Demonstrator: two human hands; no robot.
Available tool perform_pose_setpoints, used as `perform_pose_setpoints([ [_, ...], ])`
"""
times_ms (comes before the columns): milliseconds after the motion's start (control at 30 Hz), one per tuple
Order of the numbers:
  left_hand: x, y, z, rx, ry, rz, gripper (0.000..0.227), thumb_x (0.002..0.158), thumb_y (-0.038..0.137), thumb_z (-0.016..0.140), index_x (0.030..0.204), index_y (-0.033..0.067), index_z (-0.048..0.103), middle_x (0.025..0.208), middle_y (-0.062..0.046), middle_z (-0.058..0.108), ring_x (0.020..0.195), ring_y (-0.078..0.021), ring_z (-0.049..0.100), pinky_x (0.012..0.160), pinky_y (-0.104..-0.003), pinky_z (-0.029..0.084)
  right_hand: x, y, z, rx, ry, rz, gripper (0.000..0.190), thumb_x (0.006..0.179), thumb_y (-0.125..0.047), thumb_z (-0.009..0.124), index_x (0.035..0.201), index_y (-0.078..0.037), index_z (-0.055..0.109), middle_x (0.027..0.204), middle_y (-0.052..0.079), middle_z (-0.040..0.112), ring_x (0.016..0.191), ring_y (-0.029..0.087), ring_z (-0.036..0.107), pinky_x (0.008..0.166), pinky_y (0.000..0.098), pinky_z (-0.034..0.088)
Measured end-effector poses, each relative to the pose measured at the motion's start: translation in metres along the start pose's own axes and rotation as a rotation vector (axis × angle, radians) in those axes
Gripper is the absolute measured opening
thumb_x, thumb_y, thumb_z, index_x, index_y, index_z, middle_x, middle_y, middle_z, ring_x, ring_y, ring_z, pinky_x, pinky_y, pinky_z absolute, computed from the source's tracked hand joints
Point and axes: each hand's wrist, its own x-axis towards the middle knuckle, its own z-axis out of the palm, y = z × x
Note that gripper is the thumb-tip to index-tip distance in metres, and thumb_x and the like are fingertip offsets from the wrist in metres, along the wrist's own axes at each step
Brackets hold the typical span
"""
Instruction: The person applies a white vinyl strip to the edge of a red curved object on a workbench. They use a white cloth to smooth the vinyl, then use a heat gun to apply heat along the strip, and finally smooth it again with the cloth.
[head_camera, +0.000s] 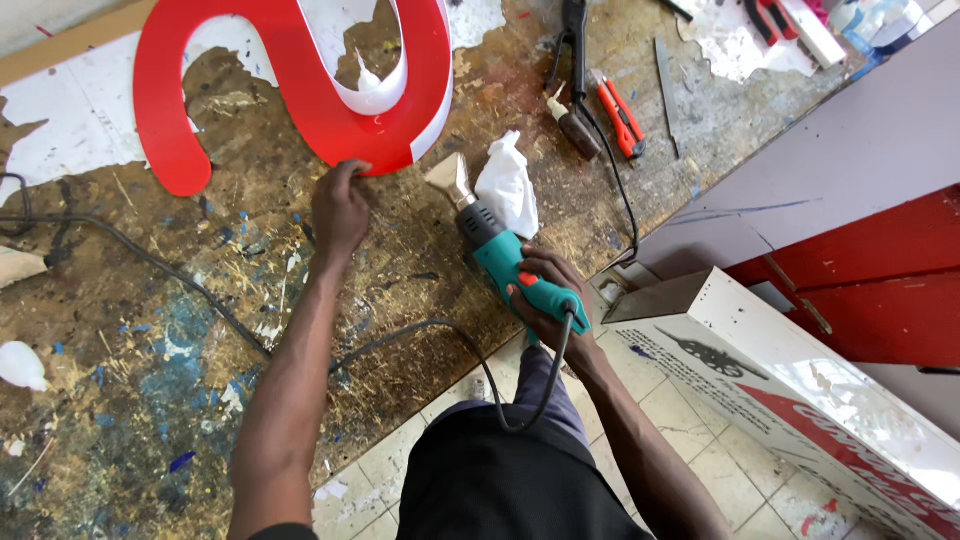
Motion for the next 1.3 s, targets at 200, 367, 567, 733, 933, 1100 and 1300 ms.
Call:
perform_pose_setpoints([
  [200, -0.023, -0.016, -0.050, 0.276, 0.111, -0.057, 0.035, 0.111, 0.001, 0.064, 0.146, 0.0007, 0.065, 0.150, -0.026, 0.063, 0.147, -0.0470, 0.058, 0.127, -0.063, 0.041, 0.008, 0.002, -0.003, -0.053, -0.142, -0.031, 0.032, 0.094, -0.028, 0.092, 0.122, -0.016, 0.082, 0.141, 0.016, 0.080, 0.128, 0.050, 0.075, 0.102, 0.0704, 0.059],
  [367, -0.016, -0.018, -0.040, 0.380, 0.199, 0.031, 0.036, 0.115, 0.014, 0.068, 0.146, -0.0037, 0.068, 0.148, -0.034, 0.070, 0.141, -0.0545, 0.063, 0.120, -0.064, 0.047, 0.021, -0.023, 0.004, -0.022, -0.143, -0.051, 0.029, 0.102, -0.028, 0.082, 0.124, -0.011, 0.077, 0.142, 0.023, 0.075, 0.132, 0.060, 0.068, 0.098, 0.0798, 0.056],
  [567, -0.021, 0.005, -0.043, 0.508, 0.061, 0.019, 0.046, 0.119, 0.032, 0.064, 0.158, 0.0081, 0.069, 0.164, -0.025, 0.065, 0.153, -0.0490, 0.057, 0.121, -0.063, 0.046, 0.014, -0.022, 0.004, -0.072, -0.134, -0.053, 0.029, 0.102, -0.028, 0.083, 0.124, -0.011, 0.077, 0.141, 0.022, 0.076, 0.132, 0.058, 0.070, 0.099, 0.0789, 0.056],
  [733, -0.021, -0.007, -0.038, 0.505, -0.036, -0.067, 0.050, 0.122, 0.042, 0.057, 0.163, 0.0147, 0.067, 0.172, -0.018, 0.060, 0.160, -0.0420, 0.052, 0.130, -0.061, 0.037, 0.012, -0.015, 0.011, -0.086, -0.065, -0.045, 0.029, 0.100, -0.028, 0.084, 0.122, -0.009, 0.077, 0.139, 0.023, 0.078, 0.126, 0.058, 0.073, 0.097, 0.0784, 0.058],
  [933, -0.019, -0.010, -0.039, 0.437, -0.059, -0.128, 0.053, 0.125, 0.044, 0.053, 0.163, 0.0096, 0.066, 0.172, -0.020, 0.059, 0.161, -0.0421, 0.051, 0.133, -0.061, 0.033, 0.009, -0.009, 0.014, -0.110, -0.034, -0.073, 0.028, 0.101, -0.029, 0.087, 0.120, -0.011, 0.079, 0.138, 0.019, 0.080, 0.124, 0.054, 0.075, 0.097, 0.0748, 0.059],
  [1100, -0.026, -0.025, -0.033, 0.427, -0.024, -0.079, 0.050, 0.122, 0.038, 0.060, 0.160, 0.0057, 0.068, 0.168, -0.020, 0.063, 0.157, -0.0420, 0.055, 0.131, -0.060, 0.035, -0.003, -0.007, 0.019, -0.095, 0.021, -0.166, 0.027, 0.098, -0.025, 0.089, 0.120, -0.011, 0.080, 0.136, 0.020, 0.080, 0.123, 0.051, 0.076, 0.099, 0.0686, 0.060],
  [1300, -0.026, -0.021, -0.036, 0.413, 0.034, -0.031, 0.044, 0.115, 0.026, 0.071, 0.153, 0.0030, 0.070, 0.159, -0.022, 0.070, 0.151, -0.0425, 0.061, 0.126, -0.060, 0.040, -0.010, -0.015, 0.017, -0.118, 0.146, -0.222, 0.026, 0.097, -0.020, 0.093, 0.118, -0.010, 0.082, 0.135, 0.018, 0.081, 0.123, 0.048, 0.078, 0.099, 0.0628, 0.062],
])
